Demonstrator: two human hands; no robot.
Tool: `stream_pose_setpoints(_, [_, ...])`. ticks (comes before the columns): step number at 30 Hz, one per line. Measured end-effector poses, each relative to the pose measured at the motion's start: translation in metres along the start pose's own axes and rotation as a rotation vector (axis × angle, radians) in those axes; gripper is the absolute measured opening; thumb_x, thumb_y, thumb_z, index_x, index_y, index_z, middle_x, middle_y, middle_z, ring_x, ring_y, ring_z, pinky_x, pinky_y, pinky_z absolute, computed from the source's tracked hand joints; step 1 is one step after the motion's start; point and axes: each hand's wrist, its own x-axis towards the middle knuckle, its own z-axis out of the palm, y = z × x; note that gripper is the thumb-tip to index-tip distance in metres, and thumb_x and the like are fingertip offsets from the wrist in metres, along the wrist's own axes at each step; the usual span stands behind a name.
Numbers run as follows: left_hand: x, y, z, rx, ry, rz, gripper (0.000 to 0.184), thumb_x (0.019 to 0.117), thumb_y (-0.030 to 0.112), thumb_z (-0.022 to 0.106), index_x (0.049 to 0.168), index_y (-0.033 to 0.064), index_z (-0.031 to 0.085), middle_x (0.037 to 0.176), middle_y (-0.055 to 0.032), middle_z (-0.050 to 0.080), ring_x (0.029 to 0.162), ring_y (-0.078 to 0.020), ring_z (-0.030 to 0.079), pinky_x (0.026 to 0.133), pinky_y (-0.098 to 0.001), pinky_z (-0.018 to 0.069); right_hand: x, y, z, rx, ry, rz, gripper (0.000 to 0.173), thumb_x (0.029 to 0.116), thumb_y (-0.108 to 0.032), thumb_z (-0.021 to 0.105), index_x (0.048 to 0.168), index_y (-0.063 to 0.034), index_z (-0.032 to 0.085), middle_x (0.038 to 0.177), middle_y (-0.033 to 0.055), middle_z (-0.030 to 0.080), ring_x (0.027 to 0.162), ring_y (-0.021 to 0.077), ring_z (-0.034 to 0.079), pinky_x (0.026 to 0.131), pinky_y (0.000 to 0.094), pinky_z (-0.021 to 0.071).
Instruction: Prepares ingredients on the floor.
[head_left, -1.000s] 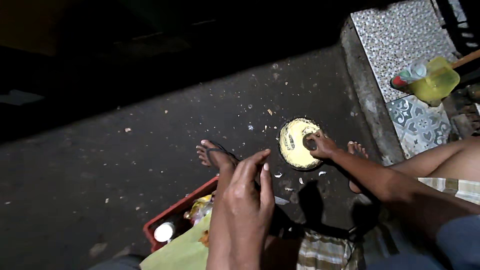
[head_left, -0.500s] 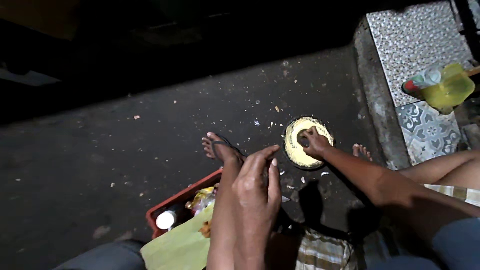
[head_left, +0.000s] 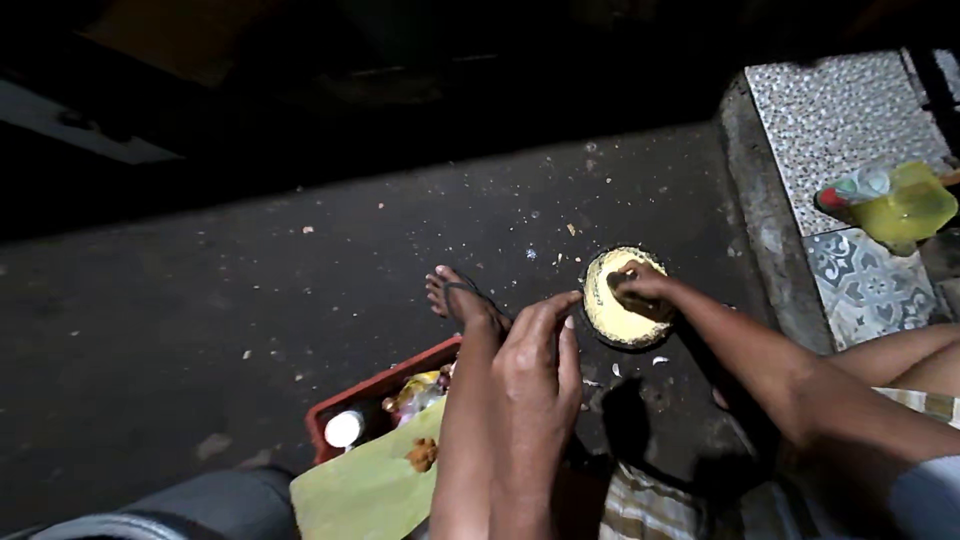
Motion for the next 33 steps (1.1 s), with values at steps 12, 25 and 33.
stream_pose_setpoints(12, [-0.003, -0.002, -0.005, 0.009, 0.007, -0.010, 0.029, 0.1021, 0.015, 0.049, 0.116, 0.0052, 0.072, 0.104, -0.0061, 0.073, 0.094, -0.0066, 0.069, 0.086, -0.0217, 0.0557, -0.037, 0.029, 0.055, -0.586, 0.037, -0.125, 0.061, 0.0924, -0.027, 0.072, 0.150, -0.0249, 0.052, 0.163, 0.0200, 0.033, 0.114, 0.0465, 0.063, 0.089, 0.0605, 0.0549])
stream_pose_setpoints(25, [-0.008, -0.001, -0.008, -0.012, 0.050, -0.033, 0.029, 0.1018, 0.014, 0.049, 0.115, 0.0056, 0.073, 0.104, -0.0062, 0.073, 0.095, -0.0068, 0.069, 0.086, -0.0218, 0.0555, -0.040, 0.012, 0.068, -0.647, -0.024, -0.197, 0.064, 0.0901, -0.022, 0.075, 0.150, -0.0234, 0.051, 0.164, 0.0216, 0.032, 0.115, 0.0517, 0.060, 0.087, 0.0649, 0.0538])
stream_pose_setpoints(33, [-0.006, 0.001, -0.010, -0.047, 0.068, -0.028, 0.028, 0.1024, 0.015, 0.049, 0.117, 0.0067, 0.072, 0.103, -0.0047, 0.072, 0.088, -0.0045, 0.068, 0.081, -0.0205, 0.0563, -0.017, -0.025, 0.050, -0.369, 0.101, 0.068, 0.070, 0.0866, -0.032, 0.079, 0.150, -0.0225, 0.049, 0.158, 0.0254, 0.035, 0.113, 0.0455, 0.064, 0.091, 0.0613, 0.0547])
